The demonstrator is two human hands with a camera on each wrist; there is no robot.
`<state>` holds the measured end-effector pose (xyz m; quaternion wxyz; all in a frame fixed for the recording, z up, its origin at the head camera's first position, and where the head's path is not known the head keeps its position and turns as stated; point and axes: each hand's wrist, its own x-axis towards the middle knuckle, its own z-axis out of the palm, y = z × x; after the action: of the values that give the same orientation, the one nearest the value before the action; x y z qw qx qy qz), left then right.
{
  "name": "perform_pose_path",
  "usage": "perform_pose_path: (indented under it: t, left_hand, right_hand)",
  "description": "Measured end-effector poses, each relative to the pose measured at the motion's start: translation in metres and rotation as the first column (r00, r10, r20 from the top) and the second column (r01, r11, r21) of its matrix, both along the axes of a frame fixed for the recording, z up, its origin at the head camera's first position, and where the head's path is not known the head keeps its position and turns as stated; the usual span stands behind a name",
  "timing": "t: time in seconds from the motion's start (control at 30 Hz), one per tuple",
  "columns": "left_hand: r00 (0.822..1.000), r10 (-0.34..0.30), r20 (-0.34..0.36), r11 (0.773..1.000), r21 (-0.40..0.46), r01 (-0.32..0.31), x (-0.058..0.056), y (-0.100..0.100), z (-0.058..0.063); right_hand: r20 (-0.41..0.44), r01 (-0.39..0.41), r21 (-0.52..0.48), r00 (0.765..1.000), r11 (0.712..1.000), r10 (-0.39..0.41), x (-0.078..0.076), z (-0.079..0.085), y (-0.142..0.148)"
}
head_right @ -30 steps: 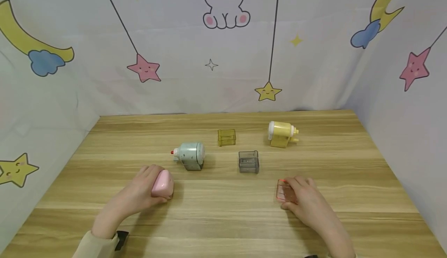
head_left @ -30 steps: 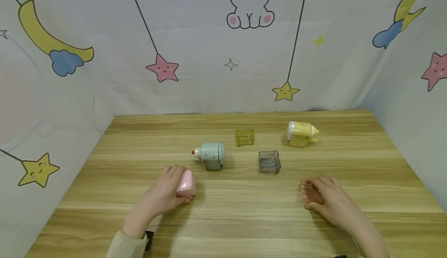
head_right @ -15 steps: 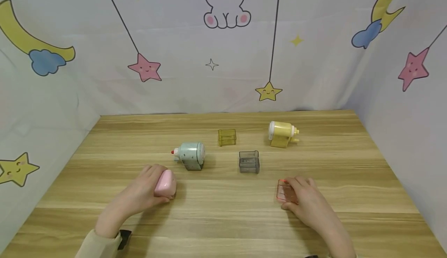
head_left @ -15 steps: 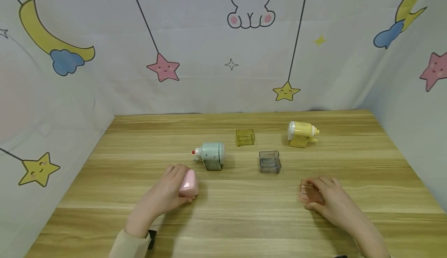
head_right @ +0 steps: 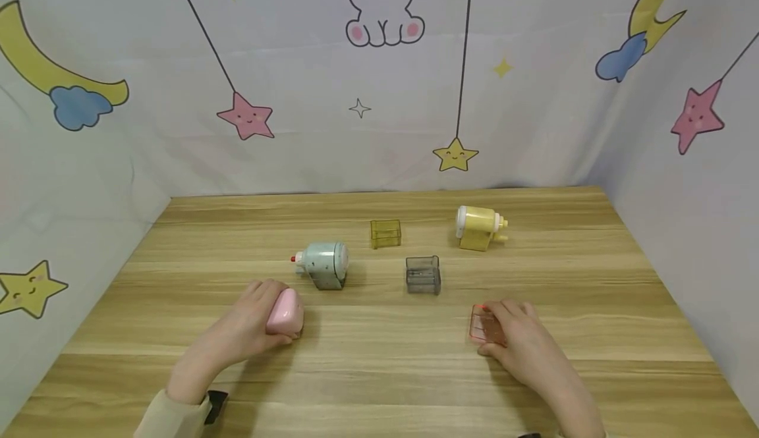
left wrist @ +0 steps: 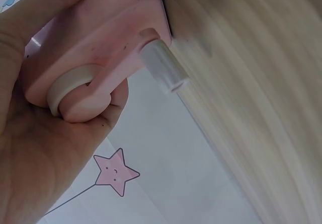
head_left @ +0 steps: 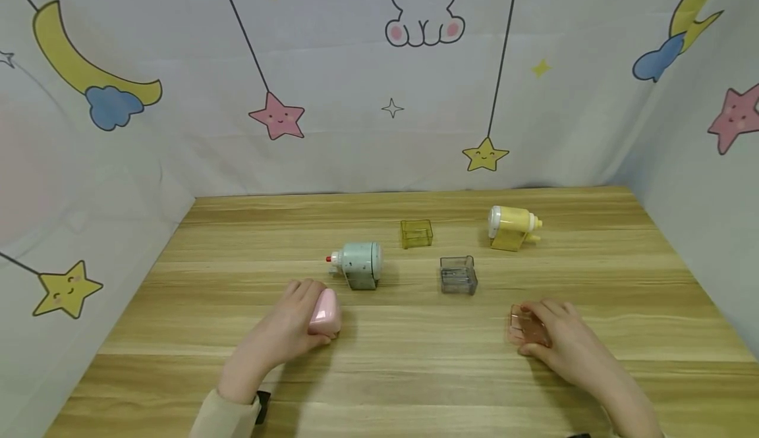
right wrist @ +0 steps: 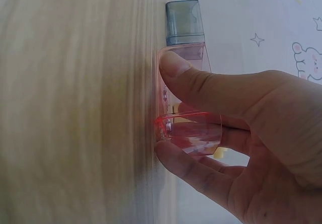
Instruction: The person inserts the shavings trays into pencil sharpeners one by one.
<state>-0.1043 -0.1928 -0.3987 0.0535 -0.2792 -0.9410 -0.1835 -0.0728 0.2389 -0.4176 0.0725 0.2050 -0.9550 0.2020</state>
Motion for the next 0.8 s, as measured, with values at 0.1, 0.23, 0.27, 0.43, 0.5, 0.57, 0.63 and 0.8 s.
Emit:
perform_pose_path:
  t: [0.1,0.23,0.27,0.43,0.5,0.57,0.63,0.8]
  left_hand:
    - [1.0,-0.002,-0.005,1.0,-0.001,0.002,-0.0007,0.0011,0.0006]
    - [1.0,-0.004,-0.008,1.0,0.002,0.004,-0.0016,0.0026,0.0008]
    - [1.0,-0.005,-0.009,1.0,0.002,0.005,-0.0018,0.0029,0.0007]
    - [1.0,-0.003,-0.013,1.0,-0.002,0.003,-0.0029,0.0049,0.0]
    - [1.0,-0.005,-0.016,1.0,-0.003,0.005,-0.003,0.0057,-0.0001]
    - [1.0,-0.009,-0.02,1.0,-0.001,0.009,-0.0025,0.0064,-0.0002]
    - [1.0,-0.012,-0.022,1.0,-0.001,0.012,-0.0018,0.0072,-0.0003]
    - [1.0,-0.011,-0.02,1.0,-0.009,0.011,-0.0012,0.0095,-0.0003]
  right_hand:
    - [0.0,0.001,-0.001,1.0,1.0,-0.001,-0.0003,0.0006,-0.0001]
    - [-0.006,0.0,-0.003,1.0,1.0,0.0,-0.0005,0.0008,-0.0004]
    - [-0.007,0.0,-0.005,1.0,1.0,0.0,-0.0006,0.0008,-0.0005]
    - [-0.01,0.004,-0.004,1.0,1.0,-0.004,-0.0006,0.0017,-0.0004]
    - [-0.006,0.008,-0.003,1.0,1.0,-0.008,-0.0002,0.0021,-0.0003]
    - [0.0,0.011,-0.003,1.0,1.0,-0.011,0.0006,0.0021,-0.0003]
    - [0.005,0.014,-0.003,1.0,1.0,-0.014,0.0016,0.0019,-0.0004]
    - [-0.003,0.013,-0.008,1.0,1.0,-0.013,0.0023,0.0012,-0.0008]
